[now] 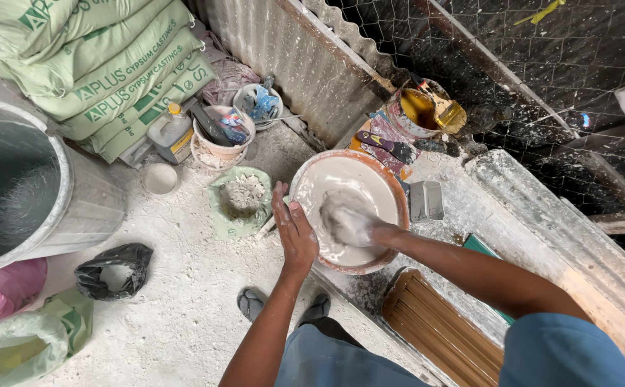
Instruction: The person mixes a white paste in a bucket with their hand, then uses a trowel to scoop the mixture and spread it onto long decorative molding pieces. The person repeatedly applies and smooths the paste along the grooves of the moldings.
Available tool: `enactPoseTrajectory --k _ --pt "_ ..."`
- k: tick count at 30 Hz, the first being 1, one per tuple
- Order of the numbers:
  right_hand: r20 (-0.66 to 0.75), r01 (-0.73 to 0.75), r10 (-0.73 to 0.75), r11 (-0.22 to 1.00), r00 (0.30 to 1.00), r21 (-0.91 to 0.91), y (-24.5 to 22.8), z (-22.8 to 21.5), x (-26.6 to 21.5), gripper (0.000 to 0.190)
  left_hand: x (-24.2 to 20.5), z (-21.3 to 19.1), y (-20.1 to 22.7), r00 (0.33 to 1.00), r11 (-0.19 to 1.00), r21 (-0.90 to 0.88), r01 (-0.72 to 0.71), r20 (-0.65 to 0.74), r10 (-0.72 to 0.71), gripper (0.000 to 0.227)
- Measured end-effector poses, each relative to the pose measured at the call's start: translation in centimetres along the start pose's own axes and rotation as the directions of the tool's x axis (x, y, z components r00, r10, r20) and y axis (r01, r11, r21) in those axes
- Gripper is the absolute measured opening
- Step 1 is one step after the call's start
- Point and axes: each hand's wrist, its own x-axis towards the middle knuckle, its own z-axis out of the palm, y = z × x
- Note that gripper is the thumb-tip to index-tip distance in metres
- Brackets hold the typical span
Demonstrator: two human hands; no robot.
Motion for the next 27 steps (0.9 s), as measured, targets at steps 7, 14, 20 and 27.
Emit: enactPoseTrajectory --k 7,14,20,27 --pt "0.006 -0.119 0.121 0.966 0.993 0.23 -2.4 -5.1 -4.0 0.074 0.1 -0.2 0.3 0.998 0.998 -0.024 0.054 0.019 -0.053 0.075" --pt "0.178 -0.158 0.14 0.983 0.974 0.094 6.2 0.2 6.4 0.074 -0.2 -0.2 1.0 0.999 1.0 -0.008 0.024 -0.021 -0.024 0.077" --pt "0.127 -0.088 0.108 0.985 0.986 -0.15 8.4 5.5 13.7 0.073 -0.5 0.1 1.0 0.999 0.999 -0.024 0.039 -0.034 -0.039 0.07" --pt "0.113 0.073 -0.035 0.931 0.993 -0.359 10.1 7.8 14.6 0.073 -0.1 0.6 0.2 0.998 1.0 0.025 0.014 -0.066 -0.012 0.064"
